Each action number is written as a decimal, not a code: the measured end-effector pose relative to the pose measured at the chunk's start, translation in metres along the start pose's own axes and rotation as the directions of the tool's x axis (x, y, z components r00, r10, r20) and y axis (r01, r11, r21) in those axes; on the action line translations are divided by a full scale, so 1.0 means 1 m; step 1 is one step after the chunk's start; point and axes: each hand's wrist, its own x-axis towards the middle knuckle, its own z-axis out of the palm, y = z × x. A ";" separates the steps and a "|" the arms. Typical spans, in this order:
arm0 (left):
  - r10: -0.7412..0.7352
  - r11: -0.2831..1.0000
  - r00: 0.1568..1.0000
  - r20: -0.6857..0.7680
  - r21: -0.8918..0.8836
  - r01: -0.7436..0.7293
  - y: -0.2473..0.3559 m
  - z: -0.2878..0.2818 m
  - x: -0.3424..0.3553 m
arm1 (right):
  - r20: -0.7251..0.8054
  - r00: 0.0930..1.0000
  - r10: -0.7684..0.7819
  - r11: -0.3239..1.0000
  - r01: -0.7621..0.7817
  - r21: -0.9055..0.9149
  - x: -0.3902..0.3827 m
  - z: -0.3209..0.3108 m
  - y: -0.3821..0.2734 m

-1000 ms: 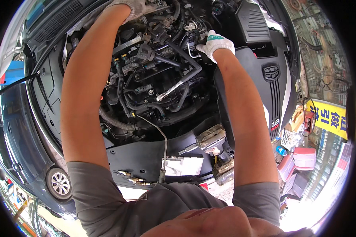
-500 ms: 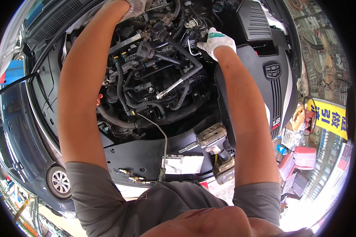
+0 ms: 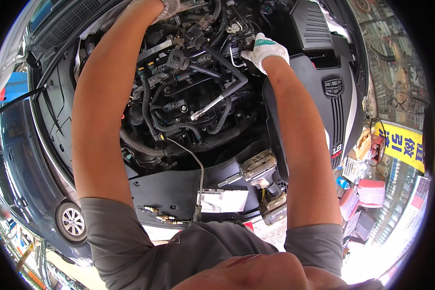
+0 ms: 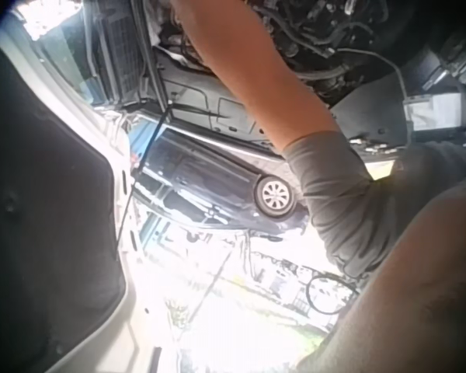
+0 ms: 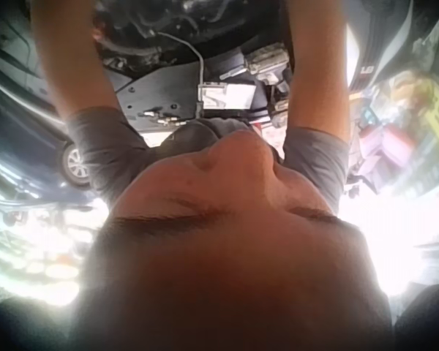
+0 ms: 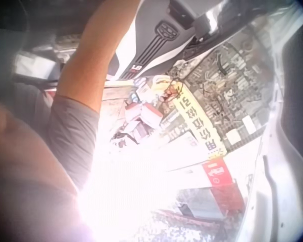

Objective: The person works under the hood of a white car, using a socket wrench to tighten bolts on the engine. They repeatedly reach into the engine bay, adjust components, and reposition the wrench while wearing gloves.

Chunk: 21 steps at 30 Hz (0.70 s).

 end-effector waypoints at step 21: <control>0.227 0.928 0.965 -0.133 -0.270 -0.256 -0.028 0.030 0.055 | 0.000 1.000 0.029 0.999 -0.029 -0.022 -0.001 -0.002 -0.004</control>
